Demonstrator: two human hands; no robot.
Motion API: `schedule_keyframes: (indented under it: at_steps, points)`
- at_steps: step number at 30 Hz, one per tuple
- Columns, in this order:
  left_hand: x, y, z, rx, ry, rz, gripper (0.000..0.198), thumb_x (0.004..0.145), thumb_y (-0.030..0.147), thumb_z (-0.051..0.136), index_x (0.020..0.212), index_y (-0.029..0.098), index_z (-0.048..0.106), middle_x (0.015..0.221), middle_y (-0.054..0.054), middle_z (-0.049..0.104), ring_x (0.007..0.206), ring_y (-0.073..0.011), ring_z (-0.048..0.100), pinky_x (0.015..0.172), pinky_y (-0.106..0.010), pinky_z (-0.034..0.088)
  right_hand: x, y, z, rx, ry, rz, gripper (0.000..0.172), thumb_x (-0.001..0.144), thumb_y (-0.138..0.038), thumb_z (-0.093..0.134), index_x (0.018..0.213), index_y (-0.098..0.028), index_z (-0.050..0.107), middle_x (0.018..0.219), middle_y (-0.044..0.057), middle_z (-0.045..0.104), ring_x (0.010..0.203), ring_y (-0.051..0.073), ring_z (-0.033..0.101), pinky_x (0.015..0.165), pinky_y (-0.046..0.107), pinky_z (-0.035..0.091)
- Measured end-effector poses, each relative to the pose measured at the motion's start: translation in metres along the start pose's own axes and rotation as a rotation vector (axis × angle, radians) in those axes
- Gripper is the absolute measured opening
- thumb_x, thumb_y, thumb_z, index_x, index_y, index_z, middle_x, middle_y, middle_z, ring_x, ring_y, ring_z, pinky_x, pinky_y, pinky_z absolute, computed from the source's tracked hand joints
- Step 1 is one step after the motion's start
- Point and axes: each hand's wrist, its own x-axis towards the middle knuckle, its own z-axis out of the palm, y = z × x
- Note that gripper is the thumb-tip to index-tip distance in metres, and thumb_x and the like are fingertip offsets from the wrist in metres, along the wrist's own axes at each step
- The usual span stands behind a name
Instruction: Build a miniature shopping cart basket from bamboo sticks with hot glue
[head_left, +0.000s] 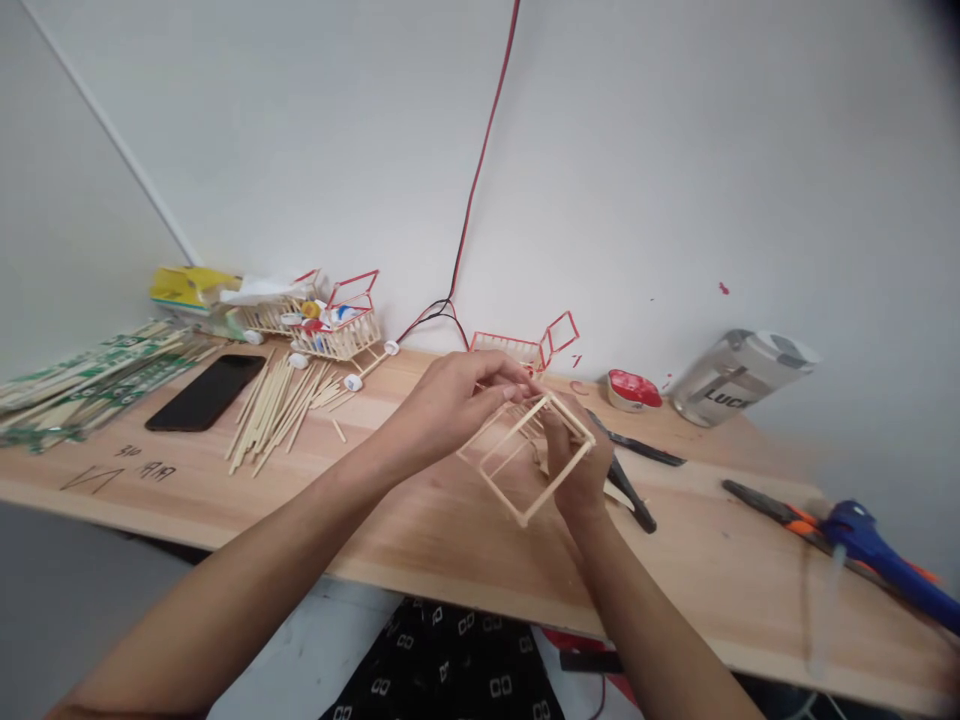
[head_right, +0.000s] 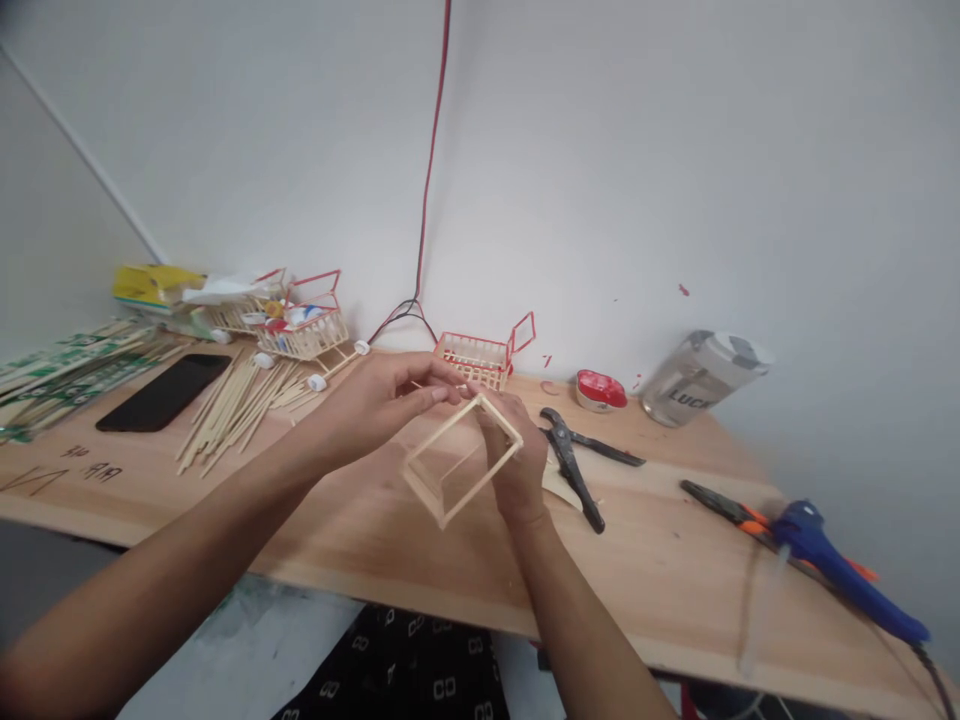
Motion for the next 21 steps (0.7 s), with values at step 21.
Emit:
schedule_keyframes:
  at_steps: [21]
  points:
    - [0.009,-0.004,0.015,-0.033,0.087,0.049,0.016,0.08,0.014,0.064,0.09,0.018,0.076,0.087,-0.002,0.075,0.077,-0.0135,0.065,0.069,-0.024,0.048,0.002,-0.015,0.007,0.874,-0.177,0.577,0.035,0.079,-0.056,0.067,0.093,-0.024,0.066,0.084,0.001,0.07,0.073,0.014,0.066,0.071,0.027,0.053]
